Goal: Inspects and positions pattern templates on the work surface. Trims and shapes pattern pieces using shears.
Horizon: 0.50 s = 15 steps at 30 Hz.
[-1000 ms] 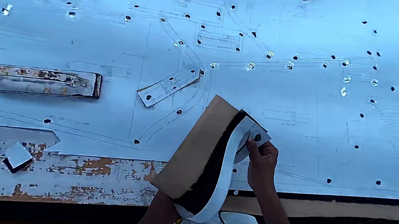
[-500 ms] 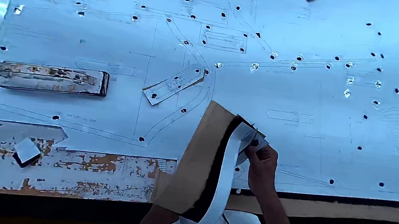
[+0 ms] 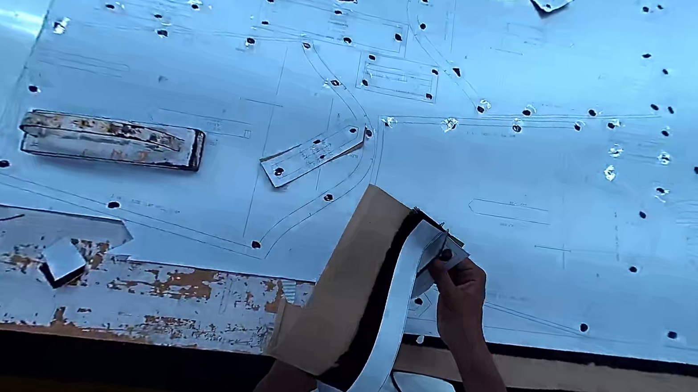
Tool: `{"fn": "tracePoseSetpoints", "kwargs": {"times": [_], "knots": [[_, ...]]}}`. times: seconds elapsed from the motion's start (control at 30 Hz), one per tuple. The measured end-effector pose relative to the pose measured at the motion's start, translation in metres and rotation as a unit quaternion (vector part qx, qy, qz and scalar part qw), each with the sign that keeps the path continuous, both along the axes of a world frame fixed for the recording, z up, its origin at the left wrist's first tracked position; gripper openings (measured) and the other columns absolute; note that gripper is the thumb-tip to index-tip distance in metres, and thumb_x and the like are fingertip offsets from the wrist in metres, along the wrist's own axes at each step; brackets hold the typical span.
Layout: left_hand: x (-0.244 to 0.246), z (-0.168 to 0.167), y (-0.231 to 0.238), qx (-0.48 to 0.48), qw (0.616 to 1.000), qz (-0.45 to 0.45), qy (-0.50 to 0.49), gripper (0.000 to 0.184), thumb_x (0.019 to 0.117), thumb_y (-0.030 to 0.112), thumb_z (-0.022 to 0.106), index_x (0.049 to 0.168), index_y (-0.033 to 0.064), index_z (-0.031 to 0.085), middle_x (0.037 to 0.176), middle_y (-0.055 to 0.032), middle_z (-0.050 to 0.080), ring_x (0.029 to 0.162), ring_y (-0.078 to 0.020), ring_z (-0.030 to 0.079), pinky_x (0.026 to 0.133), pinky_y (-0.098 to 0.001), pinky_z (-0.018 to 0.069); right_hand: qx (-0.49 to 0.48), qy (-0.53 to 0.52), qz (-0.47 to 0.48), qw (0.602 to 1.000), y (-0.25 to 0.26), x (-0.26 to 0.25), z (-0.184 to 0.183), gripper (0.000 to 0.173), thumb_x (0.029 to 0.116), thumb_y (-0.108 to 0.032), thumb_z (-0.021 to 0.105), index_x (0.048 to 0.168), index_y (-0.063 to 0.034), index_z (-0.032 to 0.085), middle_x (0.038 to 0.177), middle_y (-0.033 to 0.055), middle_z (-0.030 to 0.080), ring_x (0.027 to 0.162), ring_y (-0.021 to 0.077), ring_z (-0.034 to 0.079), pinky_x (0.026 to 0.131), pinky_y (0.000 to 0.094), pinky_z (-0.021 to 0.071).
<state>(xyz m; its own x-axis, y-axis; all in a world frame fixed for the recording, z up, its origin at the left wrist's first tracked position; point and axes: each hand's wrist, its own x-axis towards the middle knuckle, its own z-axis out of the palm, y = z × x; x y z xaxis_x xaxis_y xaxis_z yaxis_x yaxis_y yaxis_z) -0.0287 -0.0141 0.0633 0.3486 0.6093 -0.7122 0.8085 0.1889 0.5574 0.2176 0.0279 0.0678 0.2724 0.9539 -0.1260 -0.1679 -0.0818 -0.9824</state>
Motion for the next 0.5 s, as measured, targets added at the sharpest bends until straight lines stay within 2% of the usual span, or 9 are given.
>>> {"fn": "tracePoseSetpoints", "kwargs": {"times": [0.1, 0.23, 0.43, 0.5], "knots": [[0.004, -0.002, -0.001, 0.002, 1.000, -0.012, 0.013, 0.051, 0.0992, 0.030, 0.060, 0.137, -0.0039, 0.061, 0.145, -0.0245, 0.057, 0.142, -0.0389, 0.046, 0.121, -0.0519, 0.0270, -0.009, -0.022, -0.004, 1.000, 0.002, 0.005, 0.003, 0.011, 0.0998, -0.024, 0.067, 0.107, -0.0190, 0.074, 0.092, -0.0063, 0.073, 0.079, 0.0014, 0.067, 0.072, 0.0200, 0.0573], [0.011, -0.003, -0.001, -0.037, 0.997, -0.055, 0.038, 0.050, 0.0991, 0.023, 0.060, 0.140, -0.0062, 0.057, 0.148, -0.0281, 0.051, 0.145, -0.0424, 0.041, 0.121, -0.0555, 0.0252, 0.016, -0.010, -0.024, 1.000, 0.004, 0.002, 0.005, 0.012, 0.0983, -0.026, 0.070, 0.108, -0.0203, 0.074, 0.096, -0.0081, 0.074, 0.085, 0.0002, 0.068, 0.077, 0.0200, 0.0583], [0.012, -0.005, -0.008, -0.011, 1.000, 0.001, 0.009, 0.052, 0.1006, 0.028, 0.059, 0.140, -0.0060, 0.056, 0.148, -0.0276, 0.052, 0.144, -0.0397, 0.043, 0.122, -0.0520, 0.0265, 0.024, -0.014, -0.042, 0.999, 0.002, -0.001, 0.002, 0.011, 0.0985, -0.021, 0.070, 0.108, -0.0194, 0.075, 0.098, -0.0071, 0.074, 0.087, 0.0013, 0.069, 0.079, 0.0207, 0.0585], [0.010, -0.006, -0.008, -0.013, 1.000, -0.011, 0.016, 0.055, 0.1001, 0.032, 0.059, 0.142, -0.0045, 0.055, 0.149, -0.0265, 0.051, 0.145, -0.0393, 0.041, 0.122, -0.0522, 0.0258, 0.027, -0.015, -0.035, 0.999, 0.001, -0.001, 0.001, 0.012, 0.0987, -0.020, 0.069, 0.109, -0.0188, 0.075, 0.098, -0.0068, 0.074, 0.087, 0.0014, 0.069, 0.080, 0.0207, 0.0587]]}}
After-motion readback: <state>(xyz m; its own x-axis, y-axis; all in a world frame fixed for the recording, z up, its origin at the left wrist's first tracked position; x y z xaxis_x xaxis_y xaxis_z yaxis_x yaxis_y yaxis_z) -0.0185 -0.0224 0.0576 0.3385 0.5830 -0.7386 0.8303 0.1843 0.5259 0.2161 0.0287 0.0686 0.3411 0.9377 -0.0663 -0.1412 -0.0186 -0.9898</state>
